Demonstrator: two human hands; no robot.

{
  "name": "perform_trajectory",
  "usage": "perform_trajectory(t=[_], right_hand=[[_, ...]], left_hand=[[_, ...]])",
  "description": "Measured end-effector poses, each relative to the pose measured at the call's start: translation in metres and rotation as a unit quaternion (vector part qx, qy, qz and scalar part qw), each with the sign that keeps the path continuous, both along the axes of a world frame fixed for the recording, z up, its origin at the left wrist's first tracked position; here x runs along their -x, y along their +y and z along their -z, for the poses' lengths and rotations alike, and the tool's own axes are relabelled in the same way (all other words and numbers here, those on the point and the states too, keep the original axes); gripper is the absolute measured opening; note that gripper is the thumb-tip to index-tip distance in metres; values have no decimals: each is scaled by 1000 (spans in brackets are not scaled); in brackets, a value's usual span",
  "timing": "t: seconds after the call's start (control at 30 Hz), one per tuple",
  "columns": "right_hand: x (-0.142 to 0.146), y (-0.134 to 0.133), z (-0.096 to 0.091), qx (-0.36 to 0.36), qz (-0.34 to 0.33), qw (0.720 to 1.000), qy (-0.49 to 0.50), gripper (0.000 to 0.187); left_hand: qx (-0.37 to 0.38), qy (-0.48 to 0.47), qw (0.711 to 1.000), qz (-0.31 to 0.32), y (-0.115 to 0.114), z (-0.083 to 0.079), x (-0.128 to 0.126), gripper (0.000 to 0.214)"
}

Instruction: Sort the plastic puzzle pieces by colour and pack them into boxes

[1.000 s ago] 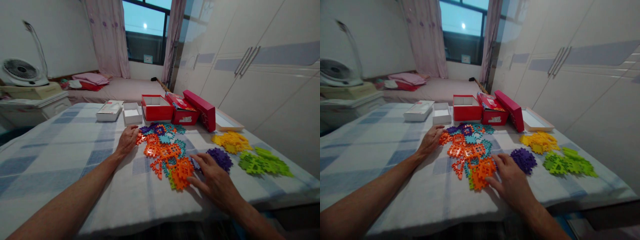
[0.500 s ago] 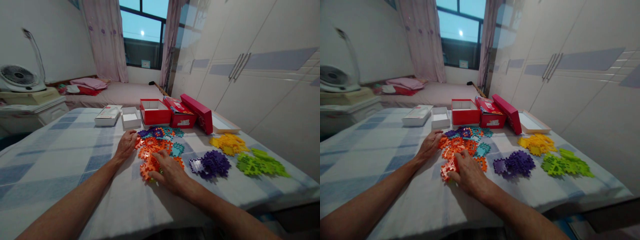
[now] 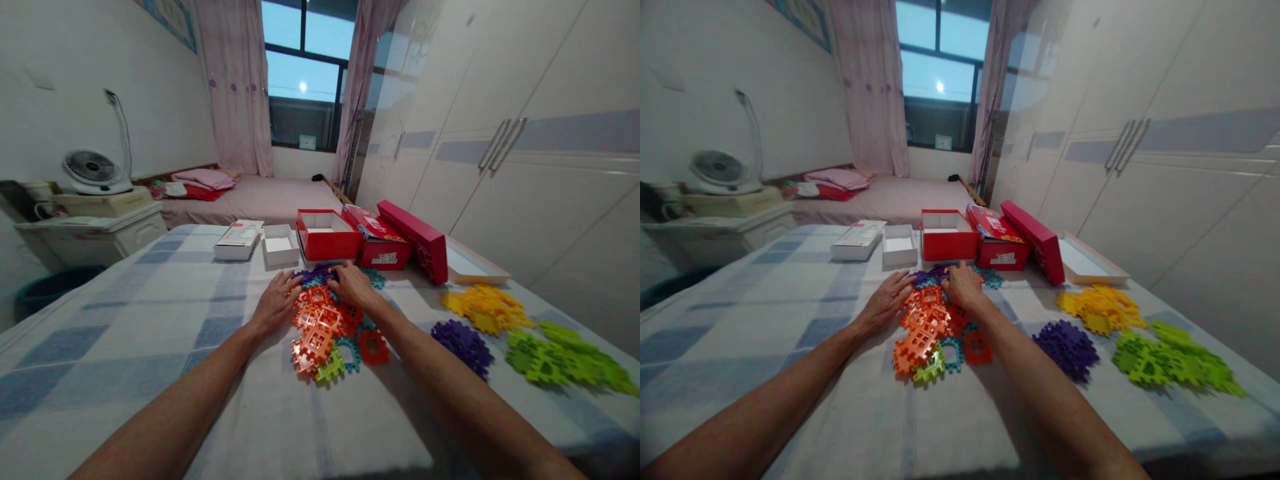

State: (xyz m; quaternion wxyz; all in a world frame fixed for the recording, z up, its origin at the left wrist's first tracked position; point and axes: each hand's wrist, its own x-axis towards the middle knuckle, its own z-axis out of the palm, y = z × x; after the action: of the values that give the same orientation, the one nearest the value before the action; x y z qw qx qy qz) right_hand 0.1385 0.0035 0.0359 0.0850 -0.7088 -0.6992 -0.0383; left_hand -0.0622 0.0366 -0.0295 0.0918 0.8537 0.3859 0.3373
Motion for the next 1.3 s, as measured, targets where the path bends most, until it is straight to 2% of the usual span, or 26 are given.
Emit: perform_trajectory(t=[0.1,0.27,0.37,0.53,0.73,0.87,1.1,1.2,1.3], right_hand=[[5,-7,10,9,-20,1000,2,29],[0,-14,10,48,-86,990,97,21],[-4,-1,-1,44,-78,984,152,16],[4,32,-12,27,-41,985,167,26],[23,51,2,41,53,989,133,27],[20,48,6,31,39,990,130,31],[14,44,9,16,34,993,111,25],[16,43,13,17,22,994,106,35],[17,43,15,17,15,994,107,46]], left_hand=[[-8,29,999,26,-4,-2,-2,36],[1,-10,999,-50,-11,-10,-4,24],[10,-27,997,-65,-13,-12,-4,15],[62,-42,994,-77,-15,-13,-5,7],[77,-37,993,-87,-16,-14,-4,7],[76,-50,991,-94,-14,-12,-4,12],[48,-33,993,-106,-8,-4,-4,26],[36,-21,990,-136,-6,0,-5,29],[36,-9,993,-114,-5,1,-5,34]])
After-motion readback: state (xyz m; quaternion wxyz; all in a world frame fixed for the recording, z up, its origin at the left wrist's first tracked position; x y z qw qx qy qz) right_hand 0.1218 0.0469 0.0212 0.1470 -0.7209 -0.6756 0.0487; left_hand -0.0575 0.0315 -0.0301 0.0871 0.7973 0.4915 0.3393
